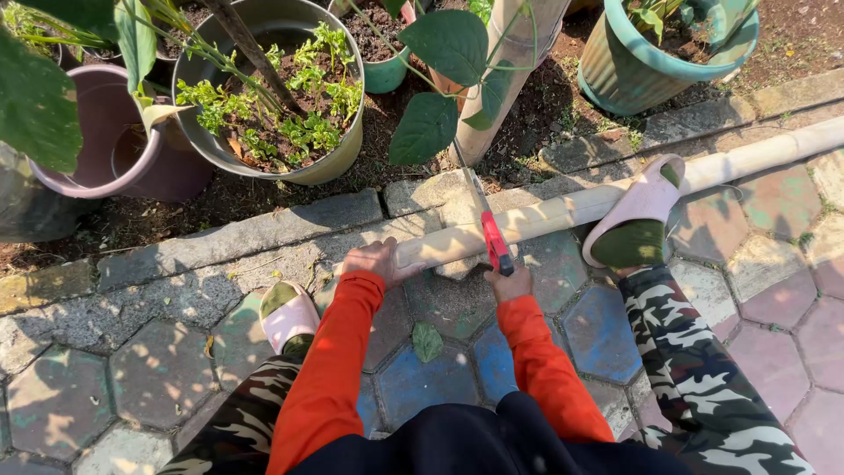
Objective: Using a small hand saw to cut through a bamboo pole.
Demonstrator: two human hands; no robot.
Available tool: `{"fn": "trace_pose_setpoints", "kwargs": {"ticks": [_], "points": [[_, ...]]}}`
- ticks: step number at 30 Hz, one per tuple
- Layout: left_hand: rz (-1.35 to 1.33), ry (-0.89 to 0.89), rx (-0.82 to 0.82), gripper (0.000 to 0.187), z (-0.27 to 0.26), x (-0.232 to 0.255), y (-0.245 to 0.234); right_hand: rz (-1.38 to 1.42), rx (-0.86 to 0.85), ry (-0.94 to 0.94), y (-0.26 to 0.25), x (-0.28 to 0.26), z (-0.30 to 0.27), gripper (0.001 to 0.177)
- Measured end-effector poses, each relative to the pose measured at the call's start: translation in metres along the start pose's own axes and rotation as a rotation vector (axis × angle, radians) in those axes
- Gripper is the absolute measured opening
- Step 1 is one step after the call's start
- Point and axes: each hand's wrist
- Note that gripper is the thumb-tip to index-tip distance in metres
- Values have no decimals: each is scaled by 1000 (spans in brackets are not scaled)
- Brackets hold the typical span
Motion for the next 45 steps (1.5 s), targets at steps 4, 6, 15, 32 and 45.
{"fn": "trace_pose_setpoints", "kwargs": {"ticks": [4,6,15,32,45], "points": [[11,-9,0,96,5,-1,9,-108,17,-11,-36,25,-37,23],[-2,11,42,94,7,-2,18,-184,38,-43,-36,20,-38,23],[80,-53,-124,90,-1,3,-5,-65,10,171,-27,6,-20,23],[113,-38,59,99,3,4,18,-317,48,99,-35,-20,-49,23],[21,-33,-30,95,4,2,10,-249,30,55,-20,-24,-27,22]]}}
Point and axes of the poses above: each hand's wrist, its own z-axis towards the middle knuckle, its own y-axis out of the palm, x = y × z, and after that the axes turned 14 degrees about z, right-handed
